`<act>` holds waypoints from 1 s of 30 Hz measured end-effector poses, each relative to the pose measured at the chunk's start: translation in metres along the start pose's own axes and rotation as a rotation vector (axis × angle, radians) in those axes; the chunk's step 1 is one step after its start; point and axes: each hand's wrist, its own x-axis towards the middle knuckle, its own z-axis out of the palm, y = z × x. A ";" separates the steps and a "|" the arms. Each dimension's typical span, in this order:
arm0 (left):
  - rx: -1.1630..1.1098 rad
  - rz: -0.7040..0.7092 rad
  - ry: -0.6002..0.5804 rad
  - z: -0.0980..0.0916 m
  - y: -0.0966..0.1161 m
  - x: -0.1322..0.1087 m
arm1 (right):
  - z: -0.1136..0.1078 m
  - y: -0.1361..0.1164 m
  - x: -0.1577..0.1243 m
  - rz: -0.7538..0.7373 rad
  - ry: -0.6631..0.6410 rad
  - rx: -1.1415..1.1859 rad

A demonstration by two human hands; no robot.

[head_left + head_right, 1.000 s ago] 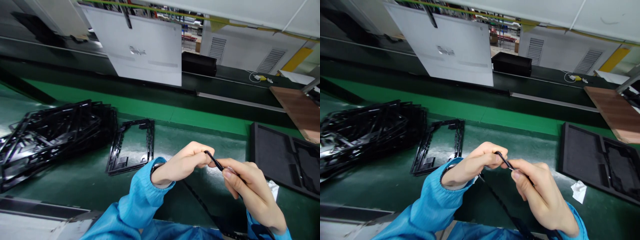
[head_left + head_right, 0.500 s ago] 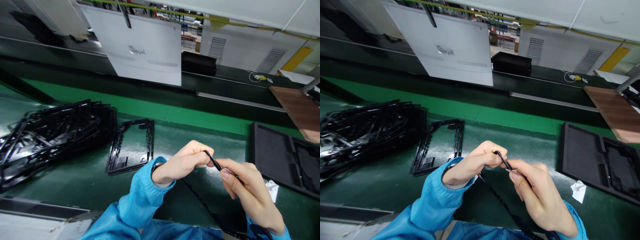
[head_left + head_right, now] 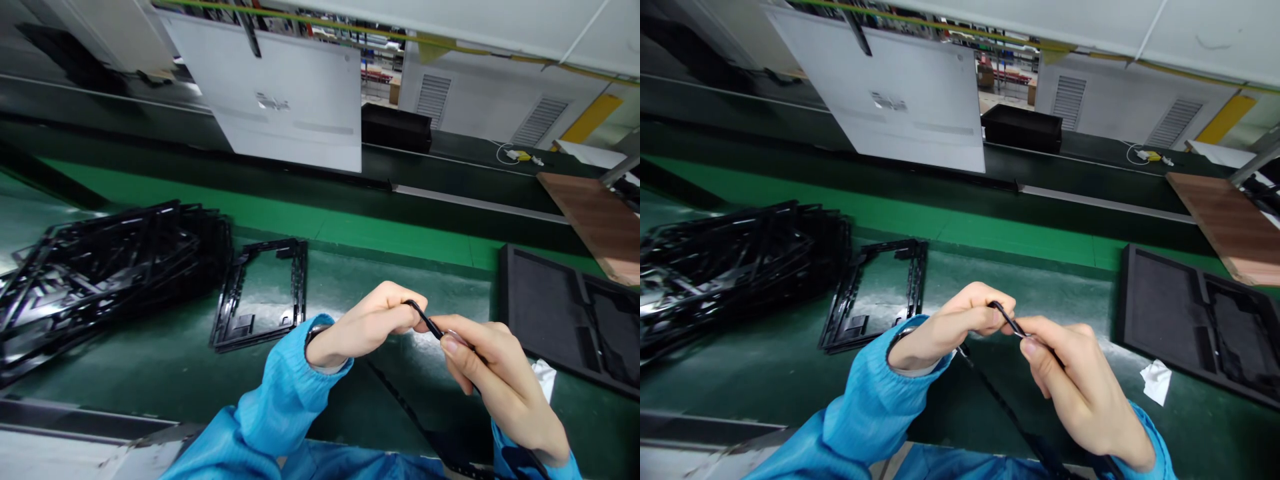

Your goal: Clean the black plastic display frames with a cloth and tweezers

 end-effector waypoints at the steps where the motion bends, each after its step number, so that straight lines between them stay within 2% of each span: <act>1: -0.011 -0.001 0.006 0.001 0.000 0.000 | 0.001 0.000 0.000 0.004 0.000 -0.002; 5: -0.035 -0.004 0.047 0.001 -0.003 0.005 | 0.002 0.000 -0.001 0.024 -0.020 0.017; 9: 0.013 -0.049 0.097 -0.011 -0.004 0.003 | -0.008 0.008 0.010 0.061 -0.035 0.087; 11: 0.023 -0.047 0.226 -0.018 0.003 -0.004 | -0.021 0.021 0.019 0.084 -0.014 0.213; 14: -0.070 -0.007 0.563 -0.031 0.021 -0.016 | -0.046 0.050 0.020 0.130 0.023 0.547; 15: -0.145 -0.002 0.653 -0.035 0.027 -0.017 | -0.053 0.060 0.015 0.153 0.091 0.574; 17: -0.232 -0.024 0.765 -0.039 0.036 -0.016 | -0.056 0.077 -0.001 0.161 0.228 0.563; 19: -0.234 -0.066 0.782 -0.038 0.036 -0.008 | -0.042 0.088 -0.021 0.185 0.302 0.516; 21: -0.214 -0.088 0.708 -0.035 0.023 0.005 | -0.018 0.097 -0.042 0.224 0.382 0.460; 23: -0.128 -0.107 0.590 -0.035 -0.001 0.023 | 0.005 0.109 -0.063 0.278 0.503 0.422; 25: 0.120 -0.148 0.533 -0.041 -0.030 0.042 | 0.016 0.127 -0.085 0.342 0.640 0.427; 27: 0.239 -0.112 0.636 -0.049 -0.055 0.058 | 0.007 0.149 -0.107 0.400 0.810 0.451; 30: 0.331 -0.059 0.574 -0.055 -0.078 0.073 | -0.042 0.178 -0.142 0.442 1.134 0.443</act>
